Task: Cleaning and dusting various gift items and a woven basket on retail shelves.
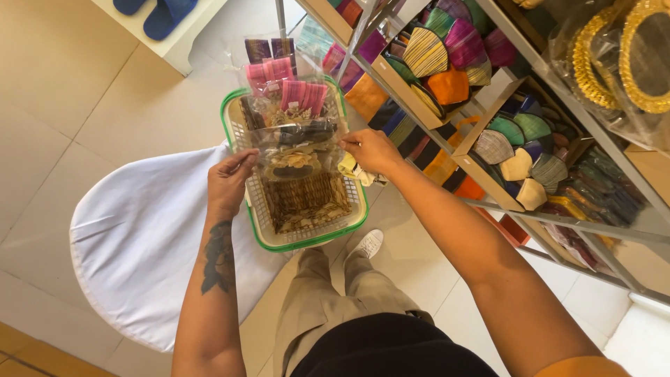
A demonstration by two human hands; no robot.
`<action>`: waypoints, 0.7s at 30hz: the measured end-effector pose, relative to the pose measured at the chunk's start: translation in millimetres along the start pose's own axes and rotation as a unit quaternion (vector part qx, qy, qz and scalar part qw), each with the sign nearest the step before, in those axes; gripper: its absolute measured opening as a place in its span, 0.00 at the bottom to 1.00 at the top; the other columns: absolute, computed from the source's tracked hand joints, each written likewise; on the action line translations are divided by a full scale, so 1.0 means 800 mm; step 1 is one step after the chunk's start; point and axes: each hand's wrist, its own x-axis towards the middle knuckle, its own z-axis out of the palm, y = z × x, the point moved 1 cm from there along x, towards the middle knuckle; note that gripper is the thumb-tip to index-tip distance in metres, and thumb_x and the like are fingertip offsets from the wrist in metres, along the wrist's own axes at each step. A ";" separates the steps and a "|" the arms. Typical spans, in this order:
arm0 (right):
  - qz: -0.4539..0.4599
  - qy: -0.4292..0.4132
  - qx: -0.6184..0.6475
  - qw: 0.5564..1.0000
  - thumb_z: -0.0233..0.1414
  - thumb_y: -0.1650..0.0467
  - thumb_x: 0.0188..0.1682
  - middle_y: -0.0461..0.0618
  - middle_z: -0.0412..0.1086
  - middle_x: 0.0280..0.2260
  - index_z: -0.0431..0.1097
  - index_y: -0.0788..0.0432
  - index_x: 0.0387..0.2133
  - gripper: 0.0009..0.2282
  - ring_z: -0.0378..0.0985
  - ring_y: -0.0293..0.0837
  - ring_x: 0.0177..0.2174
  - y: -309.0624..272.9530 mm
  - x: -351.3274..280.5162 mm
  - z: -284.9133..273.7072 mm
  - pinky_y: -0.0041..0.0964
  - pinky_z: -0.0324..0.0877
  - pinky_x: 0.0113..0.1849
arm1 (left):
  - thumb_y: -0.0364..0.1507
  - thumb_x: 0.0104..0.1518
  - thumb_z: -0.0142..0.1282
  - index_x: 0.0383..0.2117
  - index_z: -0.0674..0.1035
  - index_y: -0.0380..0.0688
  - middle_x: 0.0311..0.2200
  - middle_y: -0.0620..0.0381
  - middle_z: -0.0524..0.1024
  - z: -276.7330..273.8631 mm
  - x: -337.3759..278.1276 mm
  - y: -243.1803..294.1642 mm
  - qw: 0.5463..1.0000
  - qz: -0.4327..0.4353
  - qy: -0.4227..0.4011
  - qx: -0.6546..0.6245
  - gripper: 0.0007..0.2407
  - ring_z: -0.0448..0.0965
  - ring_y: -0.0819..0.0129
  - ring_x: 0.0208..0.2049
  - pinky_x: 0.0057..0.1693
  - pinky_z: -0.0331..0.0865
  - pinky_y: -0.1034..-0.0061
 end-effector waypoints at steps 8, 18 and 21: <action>-0.012 0.017 0.009 1.000 0.55 0.61 0.52 0.53 0.79 0.41 0.78 0.50 0.46 0.13 0.82 0.53 0.41 0.030 0.033 0.039 0.44 0.73 0.44 | 0.26 0.62 0.61 0.45 0.86 0.43 0.32 0.68 0.80 -0.004 0.026 -0.044 1.000 -0.012 -0.008 -0.017 0.08 0.70 0.82 0.30 0.39 0.67 0.85; 0.012 0.028 -0.006 1.000 0.55 0.62 0.52 0.56 0.78 0.37 0.80 0.51 0.42 0.11 0.81 0.56 0.37 0.041 0.065 0.079 0.49 0.73 0.41 | 0.27 0.62 0.59 0.45 0.85 0.48 0.37 0.67 0.82 -0.006 0.050 -0.085 0.995 -0.093 0.014 -0.019 0.08 0.79 0.80 0.38 0.44 0.76 0.81; 0.021 0.025 -0.002 0.999 0.55 0.61 0.52 0.55 0.78 0.36 0.80 0.51 0.42 0.11 0.81 0.56 0.36 0.044 0.073 0.088 0.49 0.72 0.40 | 0.27 0.63 0.60 0.45 0.85 0.47 0.37 0.66 0.81 -0.007 0.053 -0.103 0.994 -0.105 0.015 -0.029 0.08 0.79 0.79 0.38 0.44 0.76 0.81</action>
